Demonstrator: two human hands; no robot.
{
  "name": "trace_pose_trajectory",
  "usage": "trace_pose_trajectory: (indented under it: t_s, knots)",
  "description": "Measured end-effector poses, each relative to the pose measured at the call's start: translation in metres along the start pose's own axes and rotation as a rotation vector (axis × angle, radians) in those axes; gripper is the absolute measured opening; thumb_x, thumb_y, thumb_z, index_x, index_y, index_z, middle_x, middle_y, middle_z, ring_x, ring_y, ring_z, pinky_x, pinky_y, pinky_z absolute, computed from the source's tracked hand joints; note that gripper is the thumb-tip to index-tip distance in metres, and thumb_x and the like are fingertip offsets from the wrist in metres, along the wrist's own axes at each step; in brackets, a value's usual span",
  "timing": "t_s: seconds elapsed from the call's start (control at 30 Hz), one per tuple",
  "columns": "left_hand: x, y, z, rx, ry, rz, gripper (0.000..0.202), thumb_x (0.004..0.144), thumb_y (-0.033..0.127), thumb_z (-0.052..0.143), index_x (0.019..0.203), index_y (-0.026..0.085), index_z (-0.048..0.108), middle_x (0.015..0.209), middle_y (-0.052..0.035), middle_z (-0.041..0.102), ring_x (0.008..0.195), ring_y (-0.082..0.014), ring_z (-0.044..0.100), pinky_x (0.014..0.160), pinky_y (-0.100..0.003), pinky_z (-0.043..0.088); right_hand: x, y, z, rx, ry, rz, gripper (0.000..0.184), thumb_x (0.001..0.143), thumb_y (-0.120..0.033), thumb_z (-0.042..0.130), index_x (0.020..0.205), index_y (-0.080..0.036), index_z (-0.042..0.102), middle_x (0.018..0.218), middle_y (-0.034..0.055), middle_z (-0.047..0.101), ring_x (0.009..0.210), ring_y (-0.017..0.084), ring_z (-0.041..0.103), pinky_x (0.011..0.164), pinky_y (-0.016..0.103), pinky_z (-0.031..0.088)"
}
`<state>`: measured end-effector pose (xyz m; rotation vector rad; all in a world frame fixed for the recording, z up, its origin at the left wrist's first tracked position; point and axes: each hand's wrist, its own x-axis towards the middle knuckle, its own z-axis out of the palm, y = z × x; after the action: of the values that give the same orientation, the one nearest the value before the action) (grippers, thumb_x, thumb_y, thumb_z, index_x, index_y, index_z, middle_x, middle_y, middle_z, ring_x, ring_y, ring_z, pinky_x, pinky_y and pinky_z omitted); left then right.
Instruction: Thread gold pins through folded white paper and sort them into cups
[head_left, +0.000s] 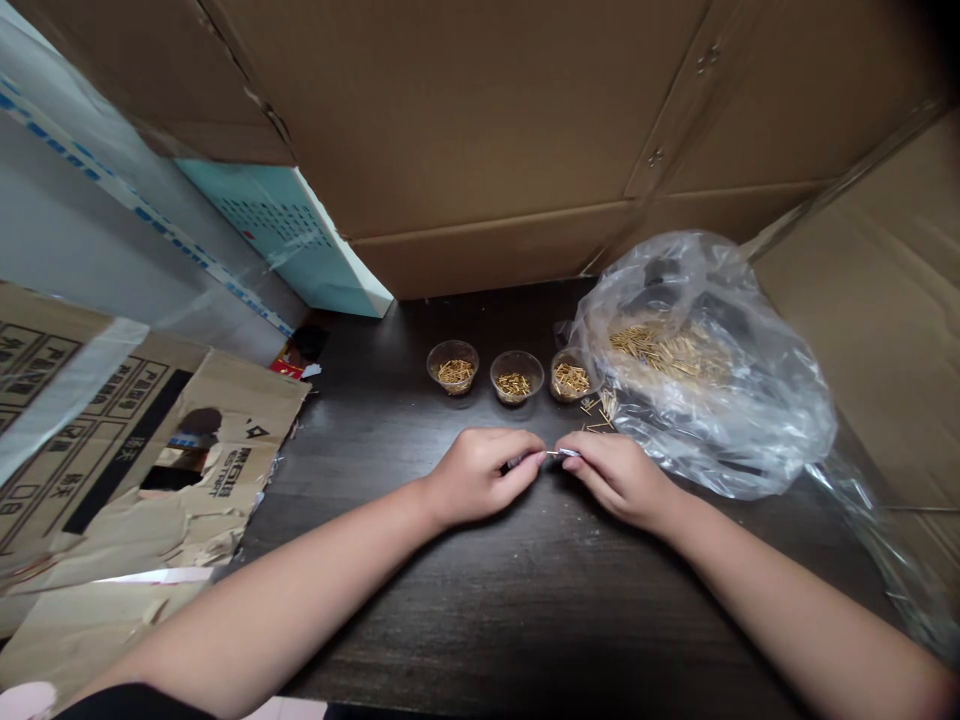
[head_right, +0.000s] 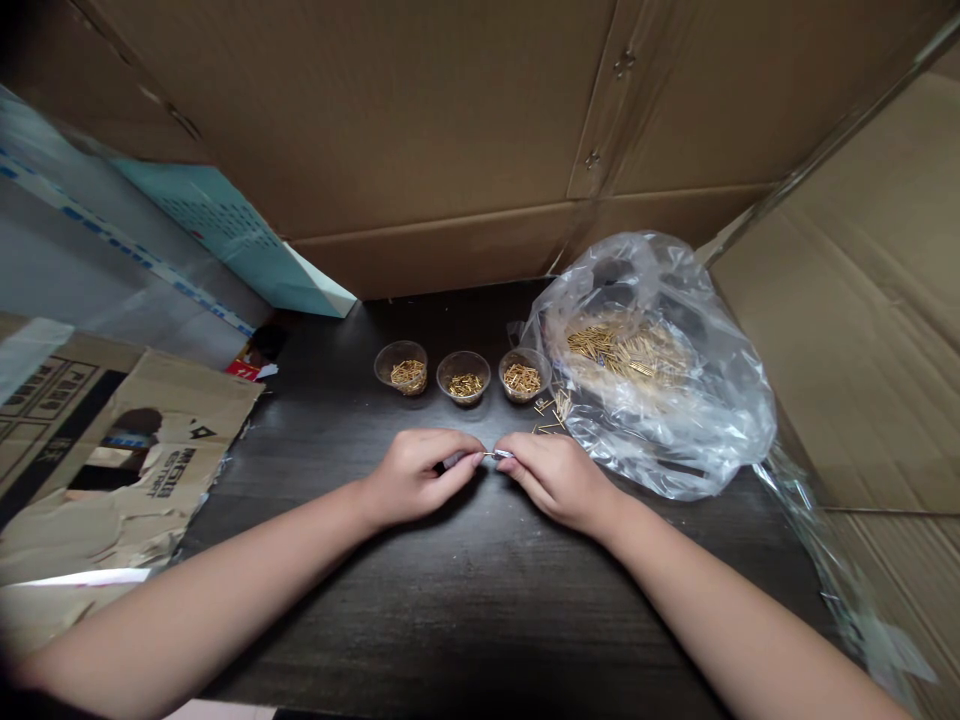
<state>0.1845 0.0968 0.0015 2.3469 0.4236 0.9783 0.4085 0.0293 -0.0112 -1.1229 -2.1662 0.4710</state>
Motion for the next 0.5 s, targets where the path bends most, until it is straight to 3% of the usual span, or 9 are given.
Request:
trace_pose_trajectory:
  t_s: [0.37, 0.5]
  knots:
    - [-0.0010, 0.0002, 0.0009, -0.004, 0.015, 0.019, 0.008, 0.093, 0.013, 0.060, 0.094, 0.012, 0.068, 0.079, -0.0006, 0.069, 0.065, -0.0065, 0.060, 0.064, -0.017, 0.045, -0.0013, 0.0008, 0.0007, -0.039, -0.018, -0.022, 0.012, 0.105, -0.024, 0.048, 0.104, -0.017, 0.057, 0.084, 0.0019, 0.064, 0.072, 0.012, 0.060, 0.067, 0.025, 0.043]
    - [-0.0026, -0.0019, 0.0022, 0.030, -0.048, 0.044, 0.011, 0.096, 0.016, 0.057, 0.096, 0.012, 0.067, 0.078, -0.0019, 0.067, 0.065, -0.0088, 0.059, 0.063, -0.020, 0.044, -0.0019, -0.0014, 0.0020, -0.062, -0.016, -0.014, 0.010, 0.103, -0.024, 0.050, 0.103, -0.017, 0.058, 0.084, 0.0023, 0.065, 0.073, 0.013, 0.061, 0.068, 0.026, 0.043]
